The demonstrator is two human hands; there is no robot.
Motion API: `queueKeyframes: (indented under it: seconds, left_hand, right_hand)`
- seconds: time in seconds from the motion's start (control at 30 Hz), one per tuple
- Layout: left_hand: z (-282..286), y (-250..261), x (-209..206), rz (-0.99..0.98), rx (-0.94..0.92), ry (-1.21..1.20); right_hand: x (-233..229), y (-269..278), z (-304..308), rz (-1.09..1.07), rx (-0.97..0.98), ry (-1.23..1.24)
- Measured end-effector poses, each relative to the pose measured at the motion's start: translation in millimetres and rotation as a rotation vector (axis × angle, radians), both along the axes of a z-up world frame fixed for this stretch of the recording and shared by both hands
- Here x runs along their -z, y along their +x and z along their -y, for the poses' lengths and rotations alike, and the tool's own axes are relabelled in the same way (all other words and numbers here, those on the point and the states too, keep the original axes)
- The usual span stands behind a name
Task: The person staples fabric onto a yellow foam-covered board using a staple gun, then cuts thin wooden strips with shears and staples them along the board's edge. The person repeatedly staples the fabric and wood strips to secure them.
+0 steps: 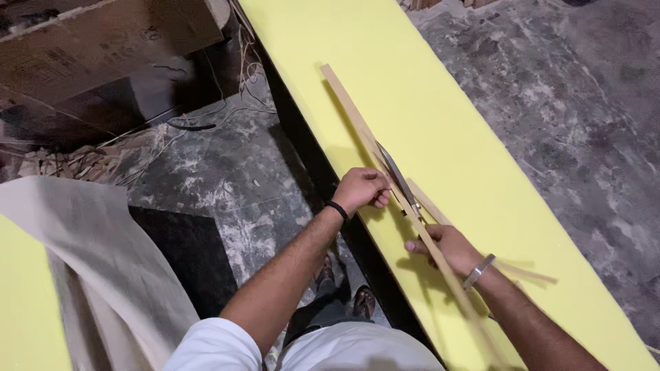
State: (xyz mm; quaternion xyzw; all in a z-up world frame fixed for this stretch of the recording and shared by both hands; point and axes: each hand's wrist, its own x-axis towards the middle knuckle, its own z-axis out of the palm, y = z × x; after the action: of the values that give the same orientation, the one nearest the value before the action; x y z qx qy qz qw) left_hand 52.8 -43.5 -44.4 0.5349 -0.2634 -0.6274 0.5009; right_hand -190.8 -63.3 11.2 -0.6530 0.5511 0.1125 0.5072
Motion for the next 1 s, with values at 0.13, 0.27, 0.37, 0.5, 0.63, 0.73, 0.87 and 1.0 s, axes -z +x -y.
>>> queueKeyframes:
  seconds: [0.13,0.27,0.37,0.5,0.63,0.73,0.87,1.0]
  left_hand:
    - [-5.1,3.1,-6.4,-0.046,-0.025,0.013]
    - [-1.2,11.7,-8.3,-0.035,-0.107,0.084]
    - [2.2,16.5,-6.5,0.005,-0.09,0.013]
    - [-0.6,8.9,-3.5,0.021,0.001,0.053]
    - [-5.9,-1.9,-3.8,-0.018,-0.009,0.023]
    - [-8.1,3.1,-5.7,-0.027,0.006,0.044]
    - [0.5,19.5,-5.1,-0.021,-0.094,0.031]
    - [8.4,26.1,-2.3,-0.015,-0.098,-0.029]
  right_hand:
    - [-1.9,-1.1,-8.6,0.016,0.052,-0.018]
    - [-4.7,-5.4,-16.4,0.005,0.058,-0.009]
    - [-6.3,-3.5,-17.5,0.035,0.049,0.011]
    - [-5.4,5.4,-10.6,0.072,-0.004,0.01]
    - [-5.4,3.4,-12.1,0.097,0.049,0.036]
    - [-6.5,3.5,-15.9,0.054,0.058,-0.004]
    - [-5.5,-0.2,-16.7,0.107,0.049,-0.019]
    - [-3.6,0.4,-11.7,0.084,0.077,0.009]
